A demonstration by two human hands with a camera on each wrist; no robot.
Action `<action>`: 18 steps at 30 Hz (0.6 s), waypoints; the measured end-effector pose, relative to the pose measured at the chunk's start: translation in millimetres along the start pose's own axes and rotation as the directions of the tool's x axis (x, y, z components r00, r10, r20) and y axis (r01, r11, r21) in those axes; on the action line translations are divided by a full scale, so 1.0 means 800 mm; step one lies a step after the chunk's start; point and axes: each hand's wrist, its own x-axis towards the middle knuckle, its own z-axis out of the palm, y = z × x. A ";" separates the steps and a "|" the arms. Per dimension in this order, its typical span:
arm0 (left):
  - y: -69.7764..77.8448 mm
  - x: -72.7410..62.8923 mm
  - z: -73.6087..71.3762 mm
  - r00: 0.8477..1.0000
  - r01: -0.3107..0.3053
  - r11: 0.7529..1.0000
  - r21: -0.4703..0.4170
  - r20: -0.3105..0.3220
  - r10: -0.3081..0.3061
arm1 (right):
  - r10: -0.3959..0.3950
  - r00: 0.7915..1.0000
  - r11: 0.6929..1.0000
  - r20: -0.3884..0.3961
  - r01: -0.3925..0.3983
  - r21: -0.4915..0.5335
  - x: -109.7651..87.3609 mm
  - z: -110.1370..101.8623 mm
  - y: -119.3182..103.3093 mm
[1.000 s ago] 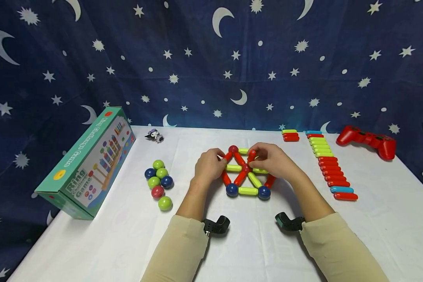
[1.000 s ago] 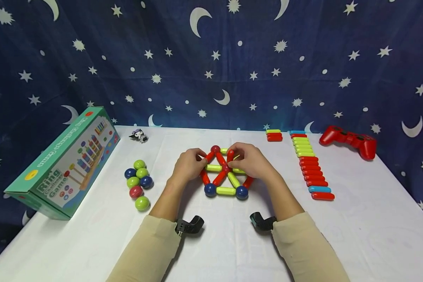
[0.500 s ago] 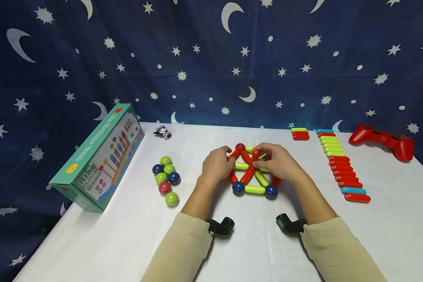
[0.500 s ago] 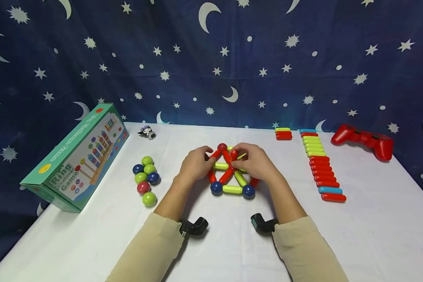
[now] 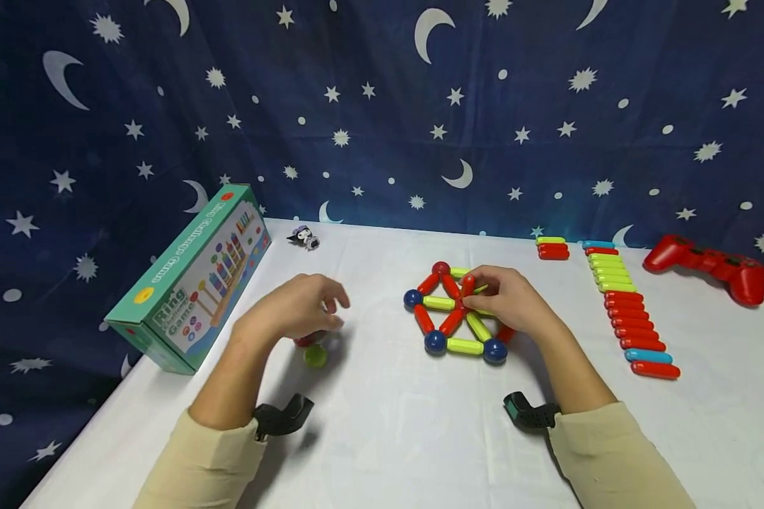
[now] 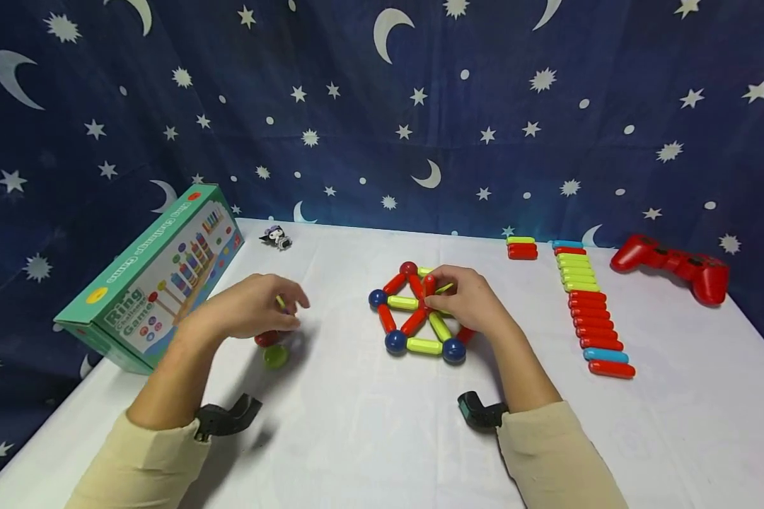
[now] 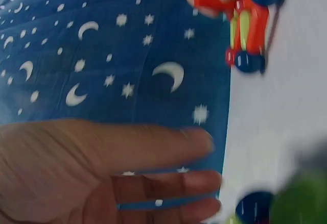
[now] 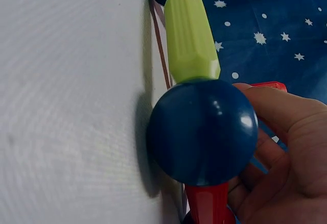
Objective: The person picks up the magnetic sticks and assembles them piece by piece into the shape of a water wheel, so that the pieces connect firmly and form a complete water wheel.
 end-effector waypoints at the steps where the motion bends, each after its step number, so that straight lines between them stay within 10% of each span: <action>1: -0.009 -0.008 -0.002 1.000 0.017 1.000 -0.003 0.017 -0.017 | -0.001 1.000 1.000 0.000 0.001 -0.002 0.000 -0.001 0.000; 8: -0.039 -0.028 0.011 0.998 0.009 0.997 -0.071 0.066 -0.004 | 0.007 1.000 1.000 -0.002 -0.007 -0.006 0.001 -0.005 0.003; 18: -0.025 -0.021 0.026 0.994 0.005 0.999 -0.042 0.107 -0.001 | -0.013 1.000 1.000 0.007 0.013 0.023 0.001 0.001 0.005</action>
